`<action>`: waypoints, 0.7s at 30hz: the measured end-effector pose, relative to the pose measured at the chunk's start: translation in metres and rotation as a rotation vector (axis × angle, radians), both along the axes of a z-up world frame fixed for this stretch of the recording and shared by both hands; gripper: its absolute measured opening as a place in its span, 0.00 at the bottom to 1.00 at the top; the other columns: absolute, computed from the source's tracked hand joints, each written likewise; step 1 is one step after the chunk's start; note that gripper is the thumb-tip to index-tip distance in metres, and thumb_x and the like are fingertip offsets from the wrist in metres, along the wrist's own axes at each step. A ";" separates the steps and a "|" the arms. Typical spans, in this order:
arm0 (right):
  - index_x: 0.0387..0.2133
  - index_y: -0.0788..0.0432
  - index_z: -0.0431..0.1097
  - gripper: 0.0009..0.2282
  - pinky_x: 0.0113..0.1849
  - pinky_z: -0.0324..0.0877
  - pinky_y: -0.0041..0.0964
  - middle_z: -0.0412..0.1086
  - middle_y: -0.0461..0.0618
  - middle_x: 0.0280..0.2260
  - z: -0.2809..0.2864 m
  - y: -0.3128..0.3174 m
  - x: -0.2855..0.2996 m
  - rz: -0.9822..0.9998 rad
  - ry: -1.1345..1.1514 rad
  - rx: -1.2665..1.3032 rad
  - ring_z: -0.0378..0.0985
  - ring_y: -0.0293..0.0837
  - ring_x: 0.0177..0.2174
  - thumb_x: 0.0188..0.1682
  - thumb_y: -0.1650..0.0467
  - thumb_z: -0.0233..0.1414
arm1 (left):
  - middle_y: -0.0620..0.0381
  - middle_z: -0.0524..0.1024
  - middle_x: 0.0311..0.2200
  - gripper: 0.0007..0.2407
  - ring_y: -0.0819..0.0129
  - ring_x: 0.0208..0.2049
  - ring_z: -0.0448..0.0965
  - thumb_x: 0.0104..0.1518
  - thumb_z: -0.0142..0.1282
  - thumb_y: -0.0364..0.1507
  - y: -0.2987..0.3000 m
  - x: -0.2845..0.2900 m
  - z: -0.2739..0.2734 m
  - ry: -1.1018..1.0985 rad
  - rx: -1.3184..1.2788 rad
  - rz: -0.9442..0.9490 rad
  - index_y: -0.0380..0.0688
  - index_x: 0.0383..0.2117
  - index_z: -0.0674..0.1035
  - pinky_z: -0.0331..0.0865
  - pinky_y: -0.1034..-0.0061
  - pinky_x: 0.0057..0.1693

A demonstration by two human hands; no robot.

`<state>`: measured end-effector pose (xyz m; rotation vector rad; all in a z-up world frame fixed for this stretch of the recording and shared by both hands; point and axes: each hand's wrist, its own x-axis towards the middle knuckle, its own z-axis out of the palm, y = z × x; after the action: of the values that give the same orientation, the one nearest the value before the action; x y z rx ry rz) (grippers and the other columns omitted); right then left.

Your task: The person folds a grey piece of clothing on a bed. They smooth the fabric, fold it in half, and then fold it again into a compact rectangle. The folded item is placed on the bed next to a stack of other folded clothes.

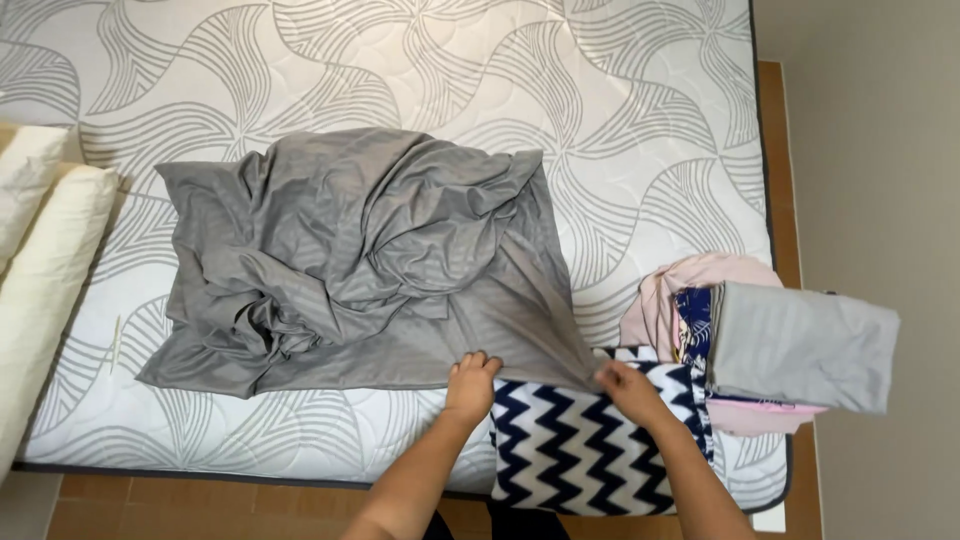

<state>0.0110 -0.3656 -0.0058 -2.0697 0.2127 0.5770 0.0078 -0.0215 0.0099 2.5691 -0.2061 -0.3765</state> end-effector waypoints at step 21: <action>0.41 0.59 0.76 0.14 0.27 0.67 0.32 0.75 0.43 0.30 -0.083 0.132 0.311 -0.527 0.191 0.332 0.72 0.37 0.26 0.52 0.60 0.54 | 0.45 0.80 0.34 0.10 0.49 0.36 0.80 0.55 0.58 0.29 0.029 0.239 0.005 0.003 -0.371 0.334 0.42 0.41 0.82 0.74 0.59 0.44</action>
<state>0.3222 -0.2334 -0.0891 -1.5514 0.7005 0.4446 0.2471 0.0074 0.0151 2.1841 0.1438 -0.1940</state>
